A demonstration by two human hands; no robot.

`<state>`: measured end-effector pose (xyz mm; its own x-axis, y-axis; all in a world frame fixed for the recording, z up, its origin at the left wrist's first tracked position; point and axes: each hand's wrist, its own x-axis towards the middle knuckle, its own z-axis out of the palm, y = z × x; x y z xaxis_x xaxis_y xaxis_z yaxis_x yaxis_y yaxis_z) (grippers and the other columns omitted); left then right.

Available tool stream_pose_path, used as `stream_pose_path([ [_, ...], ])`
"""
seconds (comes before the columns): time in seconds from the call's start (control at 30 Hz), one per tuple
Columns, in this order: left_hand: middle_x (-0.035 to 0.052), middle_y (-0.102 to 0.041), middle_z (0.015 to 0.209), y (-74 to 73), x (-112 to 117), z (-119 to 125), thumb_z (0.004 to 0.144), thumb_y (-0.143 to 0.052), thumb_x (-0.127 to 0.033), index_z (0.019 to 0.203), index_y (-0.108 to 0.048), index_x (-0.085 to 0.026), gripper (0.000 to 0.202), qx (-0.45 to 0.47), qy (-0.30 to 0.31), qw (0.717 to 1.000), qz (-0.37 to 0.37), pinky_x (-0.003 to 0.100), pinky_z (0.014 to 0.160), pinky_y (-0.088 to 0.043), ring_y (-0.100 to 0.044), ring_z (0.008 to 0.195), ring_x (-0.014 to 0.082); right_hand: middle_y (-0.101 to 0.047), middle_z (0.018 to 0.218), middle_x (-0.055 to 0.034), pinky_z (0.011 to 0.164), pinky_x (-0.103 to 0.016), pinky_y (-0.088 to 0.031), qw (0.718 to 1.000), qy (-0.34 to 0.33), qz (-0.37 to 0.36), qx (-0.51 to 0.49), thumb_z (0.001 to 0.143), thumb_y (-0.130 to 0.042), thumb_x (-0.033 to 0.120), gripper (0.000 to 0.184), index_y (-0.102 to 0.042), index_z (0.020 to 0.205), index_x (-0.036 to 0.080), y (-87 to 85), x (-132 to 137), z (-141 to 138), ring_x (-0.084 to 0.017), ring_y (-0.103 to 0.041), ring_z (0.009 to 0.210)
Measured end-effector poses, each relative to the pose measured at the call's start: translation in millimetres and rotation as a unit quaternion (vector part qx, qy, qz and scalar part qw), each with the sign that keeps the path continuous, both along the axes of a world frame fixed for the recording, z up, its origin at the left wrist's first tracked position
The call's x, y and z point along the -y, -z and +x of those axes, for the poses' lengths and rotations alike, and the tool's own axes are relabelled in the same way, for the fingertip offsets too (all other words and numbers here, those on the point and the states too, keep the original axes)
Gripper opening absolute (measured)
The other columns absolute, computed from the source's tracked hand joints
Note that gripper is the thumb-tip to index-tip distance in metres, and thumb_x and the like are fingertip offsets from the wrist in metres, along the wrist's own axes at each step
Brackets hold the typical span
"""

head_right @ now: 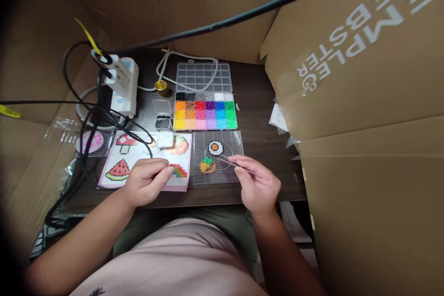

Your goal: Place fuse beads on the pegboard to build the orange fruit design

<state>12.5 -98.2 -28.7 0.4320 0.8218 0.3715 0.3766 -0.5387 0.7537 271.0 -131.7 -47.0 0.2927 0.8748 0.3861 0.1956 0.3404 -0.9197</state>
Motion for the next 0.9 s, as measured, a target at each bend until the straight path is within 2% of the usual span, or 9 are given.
stream_pose_path([
  [0.1,-0.0055,-0.026,0.051,0.0,0,1,0.087,-0.052,-0.013,0.054,-0.030,-0.018,0.040,-0.009,-0.024,1.000,0.015,0.025,0.047,-0.023,-0.027,0.047,0.0073,-0.077,0.092,-0.0068,0.079,-0.042,-0.062,0.999,0.022,0.023,-0.011,0.080,-0.071,0.018,0.010,-0.074,0.089,0.022,-14.3,-12,2,-0.023,-0.074,0.084],
  [0.2,-0.0051,-0.027,0.049,0.2,0,0,0.088,-0.051,-0.016,0.053,-0.030,-0.018,0.041,-0.020,-0.064,0.998,0.017,0.025,0.047,-0.024,-0.029,0.046,0.0071,-0.077,0.094,-0.0069,0.080,-0.042,-0.063,0.999,0.019,0.045,0.001,0.080,-0.072,0.021,0.010,-0.075,0.090,0.022,-37.5,-35,3,-0.023,-0.074,0.083],
  [0.3,-0.0046,-0.028,0.048,1.4,0,-2,0.089,-0.050,-0.020,0.052,-0.031,-0.018,0.042,-0.041,-0.103,0.994,0.012,0.024,0.047,-0.025,-0.031,0.046,0.0074,-0.078,0.092,-0.0058,0.078,-0.038,-0.063,0.998,-0.025,0.038,0.046,0.081,-0.071,0.023,0.011,-0.076,0.091,0.023,-60.1,-70,1,-0.022,-0.075,0.083],
  [0.4,-0.0038,-0.032,0.048,3.9,2,-7,0.090,-0.049,-0.022,0.052,-0.033,-0.018,0.041,-0.086,-0.140,0.986,0.007,0.025,0.049,-0.026,-0.035,0.046,0.0080,-0.078,0.087,-0.0055,0.072,-0.032,-0.062,0.992,-0.083,0.004,0.099,0.081,-0.071,0.025,0.010,-0.077,0.088,0.021,-71.3,-106,-8,-0.020,-0.074,0.079],
  [0.5,-0.0029,-0.036,0.049,6.2,2,-13,0.090,-0.048,-0.021,0.054,-0.036,-0.018,0.039,-0.121,-0.158,0.980,0.009,0.025,0.052,-0.028,-0.039,0.048,0.0089,-0.078,0.084,-0.0076,0.069,-0.031,-0.060,0.980,-0.147,-0.039,0.131,0.079,-0.071,0.027,0.013,-0.076,0.084,0.016,-67.6,-136,-21,-0.020,-0.074,0.077],
  [0.63,-0.0018,-0.040,0.051,7.2,1,-15,0.091,-0.047,-0.020,0.055,-0.038,-0.018,0.037,-0.153,-0.173,0.972,0.028,0.026,0.053,-0.029,-0.042,0.049,0.0099,-0.077,0.079,-0.0084,0.062,-0.028,-0.057,0.960,-0.207,-0.101,0.159,0.077,-0.070,0.029,0.017,-0.076,0.084,0.014,-50.9,-159,-37,-0.018,-0.072,0.068],
  [0.8,0.0004,-0.049,0.053,4.9,0,-11,0.090,-0.048,-0.021,0.057,-0.044,-0.018,0.034,-0.226,-0.171,0.958,0.053,0.029,0.054,-0.028,-0.046,0.051,0.0119,-0.078,0.083,-0.0097,0.063,-0.027,-0.056,0.961,-0.215,-0.128,0.118,0.078,-0.069,0.030,0.019,-0.075,0.085,0.014,-32.5,-166,-52,-0.018,-0.072,0.072],
  [0.9,0.0015,-0.056,0.060,2.2,1,-6,0.088,-0.053,-0.026,0.062,-0.050,-0.019,0.028,-0.271,-0.144,0.951,0.032,0.030,0.056,-0.028,-0.052,0.057,0.0151,-0.078,0.085,-0.0103,0.062,-0.027,-0.056,0.964,-0.213,-0.140,0.077,0.079,-0.068,0.031,0.020,-0.075,0.084,0.013,-26.0,-166,-59,-0.018,-0.071,0.073],
])
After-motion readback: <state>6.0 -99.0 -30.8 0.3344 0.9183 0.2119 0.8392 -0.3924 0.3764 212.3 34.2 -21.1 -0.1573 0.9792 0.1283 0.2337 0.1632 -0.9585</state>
